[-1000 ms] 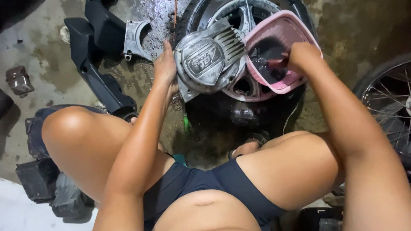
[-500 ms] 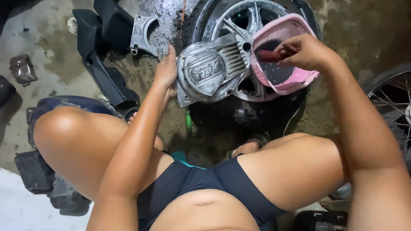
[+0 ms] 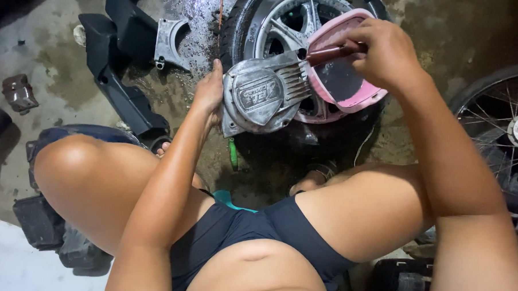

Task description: The person scrubs a metallic engine casing with a brush and water from a pink basin, repeatedly dipping the brush and scrubbing the surface. The person holds the part with one hand and scrubs with the other.

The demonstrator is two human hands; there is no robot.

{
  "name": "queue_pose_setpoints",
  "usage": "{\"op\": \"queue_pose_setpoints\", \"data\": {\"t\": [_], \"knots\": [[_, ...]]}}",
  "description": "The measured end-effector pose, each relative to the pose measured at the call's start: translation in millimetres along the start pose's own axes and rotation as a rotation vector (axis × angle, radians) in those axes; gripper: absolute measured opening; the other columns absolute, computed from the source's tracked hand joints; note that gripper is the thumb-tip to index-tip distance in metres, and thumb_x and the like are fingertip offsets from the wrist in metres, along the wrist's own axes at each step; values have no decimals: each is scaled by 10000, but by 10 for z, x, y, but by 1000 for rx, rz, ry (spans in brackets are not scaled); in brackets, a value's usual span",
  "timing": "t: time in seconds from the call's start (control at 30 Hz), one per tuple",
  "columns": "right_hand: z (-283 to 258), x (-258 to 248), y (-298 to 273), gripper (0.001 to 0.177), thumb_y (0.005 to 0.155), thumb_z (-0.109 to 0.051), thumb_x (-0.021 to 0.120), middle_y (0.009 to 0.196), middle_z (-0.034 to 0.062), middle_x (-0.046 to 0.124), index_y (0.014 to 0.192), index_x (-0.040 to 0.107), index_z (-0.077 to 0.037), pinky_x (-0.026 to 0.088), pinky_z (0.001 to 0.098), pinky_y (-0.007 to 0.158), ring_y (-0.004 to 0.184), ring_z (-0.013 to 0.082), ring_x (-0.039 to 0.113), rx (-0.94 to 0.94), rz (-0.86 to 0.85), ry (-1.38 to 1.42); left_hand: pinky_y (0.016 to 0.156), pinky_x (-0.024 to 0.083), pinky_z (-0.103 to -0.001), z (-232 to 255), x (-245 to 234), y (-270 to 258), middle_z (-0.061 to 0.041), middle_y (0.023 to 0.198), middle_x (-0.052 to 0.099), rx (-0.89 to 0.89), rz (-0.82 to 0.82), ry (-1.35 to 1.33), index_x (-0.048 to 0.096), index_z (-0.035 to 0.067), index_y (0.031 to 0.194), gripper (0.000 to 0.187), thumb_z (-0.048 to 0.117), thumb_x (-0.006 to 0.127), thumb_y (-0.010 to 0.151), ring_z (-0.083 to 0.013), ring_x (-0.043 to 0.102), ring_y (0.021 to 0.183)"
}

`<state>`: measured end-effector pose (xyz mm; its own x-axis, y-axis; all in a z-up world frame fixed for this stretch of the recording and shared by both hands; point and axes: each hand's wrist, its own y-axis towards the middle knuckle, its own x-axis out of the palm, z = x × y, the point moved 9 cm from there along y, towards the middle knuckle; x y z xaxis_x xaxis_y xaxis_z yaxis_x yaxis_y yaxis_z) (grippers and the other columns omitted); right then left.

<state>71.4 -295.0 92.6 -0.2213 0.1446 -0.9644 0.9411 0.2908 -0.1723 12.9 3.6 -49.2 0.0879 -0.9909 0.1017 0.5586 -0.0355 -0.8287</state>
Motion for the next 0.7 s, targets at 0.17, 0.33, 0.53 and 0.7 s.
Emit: {"op": "queue_pose_setpoints", "data": {"t": [0.17, 0.33, 0.53, 0.7], "knots": [[757, 506, 35, 162, 878, -116, 653, 840, 88, 688, 945, 763, -214, 502, 483, 611, 784, 341, 613, 432, -365, -132, 782, 694, -475, -96, 12, 131, -178, 1076, 765, -22, 30, -39, 322, 67, 1589, 908, 628, 411, 881, -324, 785, 858], [1624, 1475, 255, 307, 837, -400, 743, 1015, 132, 787, 1040, 802, -178, 609, 480, 760, 968, 383, 747, 419, -400, -395, 1081, 539, -475, -87, -35, 225, -192, 1493, 556, 52, 65, 117, 402, 53, 1545, 988, 710, 416, 808, -355, 622, 1305], [1243, 2026, 103, 374, 735, -185, 747, 1082, 114, 793, 1103, 809, -210, 567, 435, 942, 1090, 353, 721, 381, -552, -150, 1009, 587, -507, 17, -45, 62, -211, 1409, 615, 29, 44, -75, 376, 82, 1568, 916, 634, 456, 841, -371, 675, 1211], [1256, 1691, 23, 316, 625, -148, 837, 870, 144, 754, 936, 797, -184, 555, 450, 794, 961, 388, 725, 469, -410, 313, 904, 633, -485, 31, -108, 0, -199, 1245, 678, 12, 30, -95, 345, 104, 1588, 895, 621, 448, 864, -344, 718, 1044]]}}
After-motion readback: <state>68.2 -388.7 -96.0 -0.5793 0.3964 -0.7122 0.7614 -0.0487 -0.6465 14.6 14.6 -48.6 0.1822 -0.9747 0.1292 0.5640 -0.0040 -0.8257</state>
